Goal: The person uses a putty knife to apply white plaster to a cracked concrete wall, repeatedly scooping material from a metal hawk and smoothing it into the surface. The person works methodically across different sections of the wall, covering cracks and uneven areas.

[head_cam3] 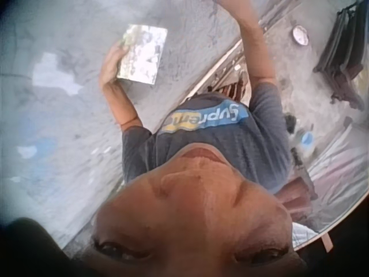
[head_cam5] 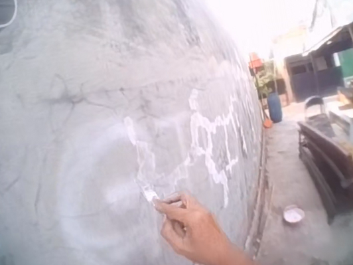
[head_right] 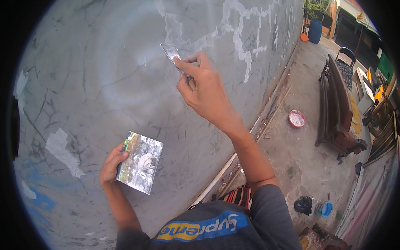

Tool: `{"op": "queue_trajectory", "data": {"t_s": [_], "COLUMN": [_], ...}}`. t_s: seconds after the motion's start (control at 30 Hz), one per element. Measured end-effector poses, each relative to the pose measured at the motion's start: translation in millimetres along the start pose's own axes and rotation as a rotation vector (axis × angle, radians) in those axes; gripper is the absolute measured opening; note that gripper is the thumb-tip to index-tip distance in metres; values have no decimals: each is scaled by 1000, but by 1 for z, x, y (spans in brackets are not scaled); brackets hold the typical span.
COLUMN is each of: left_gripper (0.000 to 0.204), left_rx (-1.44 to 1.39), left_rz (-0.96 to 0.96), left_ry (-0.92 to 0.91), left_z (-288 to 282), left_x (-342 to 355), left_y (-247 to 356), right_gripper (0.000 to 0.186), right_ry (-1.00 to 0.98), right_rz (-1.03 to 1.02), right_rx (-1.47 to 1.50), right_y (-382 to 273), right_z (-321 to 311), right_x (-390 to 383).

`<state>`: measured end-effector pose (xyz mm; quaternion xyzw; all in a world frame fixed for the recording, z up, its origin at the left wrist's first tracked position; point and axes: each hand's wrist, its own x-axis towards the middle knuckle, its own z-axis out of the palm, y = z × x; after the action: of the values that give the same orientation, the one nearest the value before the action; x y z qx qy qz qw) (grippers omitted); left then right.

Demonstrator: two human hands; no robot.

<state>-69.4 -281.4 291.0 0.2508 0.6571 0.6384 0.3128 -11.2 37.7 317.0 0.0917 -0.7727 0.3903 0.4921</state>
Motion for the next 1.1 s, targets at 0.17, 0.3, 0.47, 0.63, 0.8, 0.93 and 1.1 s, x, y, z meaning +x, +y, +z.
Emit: {"op": "queue_trajectory", "data": {"t_s": [0.17, 0.3, 0.47, 0.63, 0.8, 0.93, 1.1], "left_gripper": [53, 52, 48, 52, 50, 50, 49], "left_rx": [-3, -27, -10, -1, 17, 11, -12], "left_rz": [-2, 7, -12, -25, -35, -22, -27], "left_ry": [-16, -31, -40, -23, -76, -94, -99], "left_z": [0, 0, 0, 4, -1, -1, -2], "left_x": [6, 2, -2, 5, -1, 0, 3], "left_y": [0, -2, 0, 3, -1, -2, -1], "right_gripper": [38, 38, 47, 59, 61, 57, 52], "right_ry": [-135, -271, -14, 20, -132, -19, -30], "right_rz": [-11, 26, -84, -109, -95, -159, -102], "right_rx": [-44, -20, -6, 13, 57, 33, 66], "right_y": [-2, -20, -28, -11, -10, -16, -20], "right_z": [20, 15, 30, 87, 66, 37, 71], "right_x": [-15, -45, -15, -45, -65, -29, -30]}}
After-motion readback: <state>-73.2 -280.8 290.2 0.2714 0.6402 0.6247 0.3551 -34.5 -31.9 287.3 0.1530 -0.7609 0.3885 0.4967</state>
